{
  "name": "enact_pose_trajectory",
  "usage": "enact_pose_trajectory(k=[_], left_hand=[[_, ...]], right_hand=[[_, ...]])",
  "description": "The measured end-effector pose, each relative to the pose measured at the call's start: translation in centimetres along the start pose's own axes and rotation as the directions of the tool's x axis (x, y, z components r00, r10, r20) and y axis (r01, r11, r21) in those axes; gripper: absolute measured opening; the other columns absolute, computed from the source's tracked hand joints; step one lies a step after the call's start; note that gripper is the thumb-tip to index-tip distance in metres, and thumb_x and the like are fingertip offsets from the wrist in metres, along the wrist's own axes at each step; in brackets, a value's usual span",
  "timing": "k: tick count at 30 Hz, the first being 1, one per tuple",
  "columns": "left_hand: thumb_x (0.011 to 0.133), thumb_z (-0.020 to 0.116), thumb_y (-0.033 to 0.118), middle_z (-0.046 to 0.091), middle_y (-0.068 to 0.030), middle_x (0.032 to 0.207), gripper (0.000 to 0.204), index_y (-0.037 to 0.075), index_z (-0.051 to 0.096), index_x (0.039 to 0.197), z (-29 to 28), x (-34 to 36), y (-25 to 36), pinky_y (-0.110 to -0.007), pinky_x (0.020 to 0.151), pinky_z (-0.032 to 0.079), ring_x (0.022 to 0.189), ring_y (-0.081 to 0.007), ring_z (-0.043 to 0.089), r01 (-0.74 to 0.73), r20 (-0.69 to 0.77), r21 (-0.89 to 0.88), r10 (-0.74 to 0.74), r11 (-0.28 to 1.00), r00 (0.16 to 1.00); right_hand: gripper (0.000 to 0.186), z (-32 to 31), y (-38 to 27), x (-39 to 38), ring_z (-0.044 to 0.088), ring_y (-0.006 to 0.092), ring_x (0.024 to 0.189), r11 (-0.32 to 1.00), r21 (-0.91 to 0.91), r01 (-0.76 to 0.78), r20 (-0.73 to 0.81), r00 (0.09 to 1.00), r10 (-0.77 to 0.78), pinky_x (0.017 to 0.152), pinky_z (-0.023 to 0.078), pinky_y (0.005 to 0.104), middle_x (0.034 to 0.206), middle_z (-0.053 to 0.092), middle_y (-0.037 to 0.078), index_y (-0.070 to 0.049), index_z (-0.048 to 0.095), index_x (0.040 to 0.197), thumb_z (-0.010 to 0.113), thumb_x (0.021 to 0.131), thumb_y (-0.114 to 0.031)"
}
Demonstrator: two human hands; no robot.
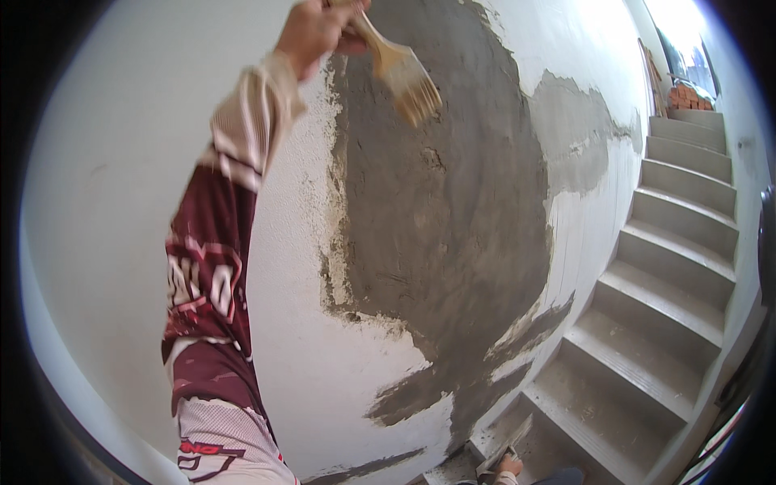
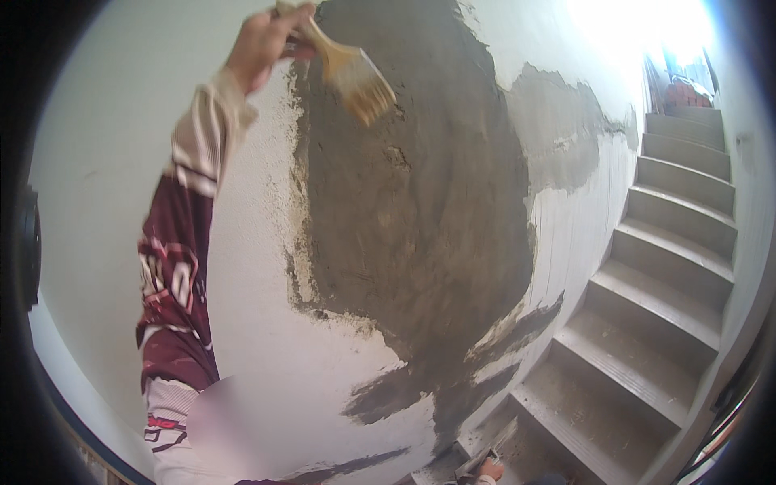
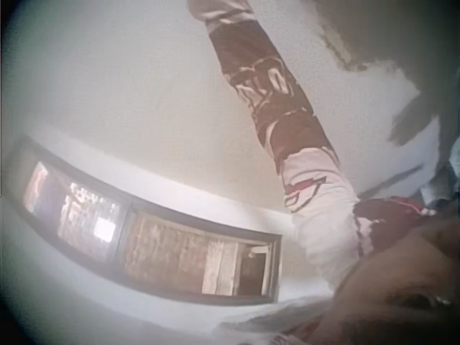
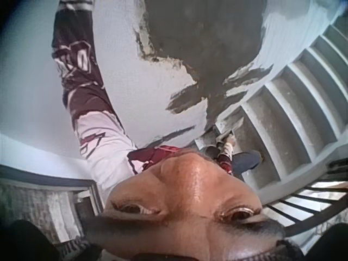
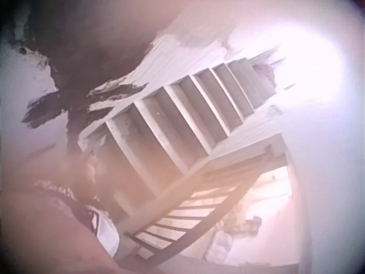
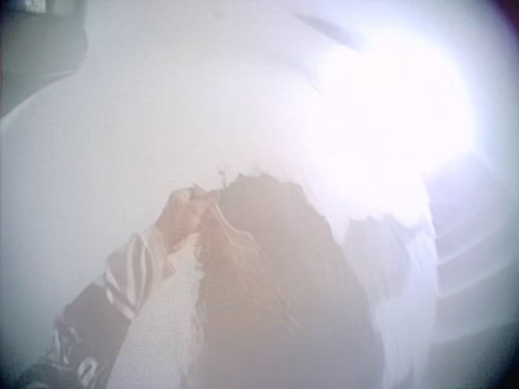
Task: The person applies plaster to a curved wall using a trowel and a brush. They scoop plaster from a bucket and spread it evenly across the surface, smoothing the application with the trowel.
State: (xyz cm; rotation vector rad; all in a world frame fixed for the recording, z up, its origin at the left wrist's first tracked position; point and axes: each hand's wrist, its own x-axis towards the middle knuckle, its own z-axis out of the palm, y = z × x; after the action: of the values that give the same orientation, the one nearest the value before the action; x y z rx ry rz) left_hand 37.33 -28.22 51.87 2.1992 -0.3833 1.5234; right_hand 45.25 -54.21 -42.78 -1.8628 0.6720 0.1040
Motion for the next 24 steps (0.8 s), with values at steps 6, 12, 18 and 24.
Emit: enact_pose_trajectory(k=[6, 12, 18, 24], left_hand=[[0.082, 0.064, 0.034, 0.068, -0.0165, 0.084, 0.034, 0.001, 0.066, 0.091, -0.8, 10.6, 1.3, -0.038, 0.070, 0.049, 0.074, -0.0309, 0.064, -0.102, -0.148, 0.663, 0.263, 0.742, 0.953], [0.085, 0.062, 0.030, 0.065, -0.0164, 0.081, 0.033, -0.003, 0.062, 0.083, -1.8, 8.1, 5.9, -0.040, 0.067, 0.049, 0.071, -0.0294, 0.063, -0.318, -0.150, 0.726, 0.592, 0.609, 0.792], [0.089, 0.059, 0.024, 0.062, -0.0148, 0.088, 0.027, -0.003, 0.060, 0.095, -6.8, -6.3, 8.5, -0.036, 0.077, 0.050, 0.083, -0.0251, 0.063, -0.351, -0.327, 0.227, 0.410, 0.909, 0.851], [0.090, 0.061, 0.014, 0.062, -0.0065, 0.082, 0.018, -0.003, 0.062, 0.096, -9.6, -28.0, 0.6, -0.027, 0.063, 0.055, 0.074, -0.0111, 0.061, -0.091, -0.373, 0.145, 0.140, 0.985, 0.917]], right_hand=[[0.043, 0.7, 3.5, 7.8, 0.063, 0.0386, 0.089, 0.996, -0.051, 0.068, -0.028, 0.997, -0.069, 0.081, 0.048, 0.0425, 0.097, 0.064, 0.027, 0.011, 0.058, 0.103, 0.066, 0.071, -0.017], [0.047, -3.5, -6.9, -0.4, 0.060, 0.0358, 0.098, 0.911, 0.221, 0.349, -0.005, 0.934, -0.357, 0.087, 0.045, 0.0409, 0.105, 0.062, 0.025, 0.010, 0.056, 0.110, 0.064, 0.080, -0.025], [0.043, -8.4, -33.5, -12.8, 0.058, 0.0209, 0.099, 0.360, 0.569, 0.739, -0.118, 0.507, -0.854, 0.086, 0.045, 0.0294, 0.117, 0.058, 0.017, 0.002, 0.045, 0.131, 0.051, 0.093, -0.018], [0.036, -6.7, -49.4, -20.3, 0.061, 0.0351, 0.094, -0.145, 0.274, 0.951, -0.299, -0.059, -0.952, 0.080, 0.048, 0.0361, 0.104, 0.062, 0.018, -0.007, 0.055, 0.122, 0.057, 0.087, -0.010]])
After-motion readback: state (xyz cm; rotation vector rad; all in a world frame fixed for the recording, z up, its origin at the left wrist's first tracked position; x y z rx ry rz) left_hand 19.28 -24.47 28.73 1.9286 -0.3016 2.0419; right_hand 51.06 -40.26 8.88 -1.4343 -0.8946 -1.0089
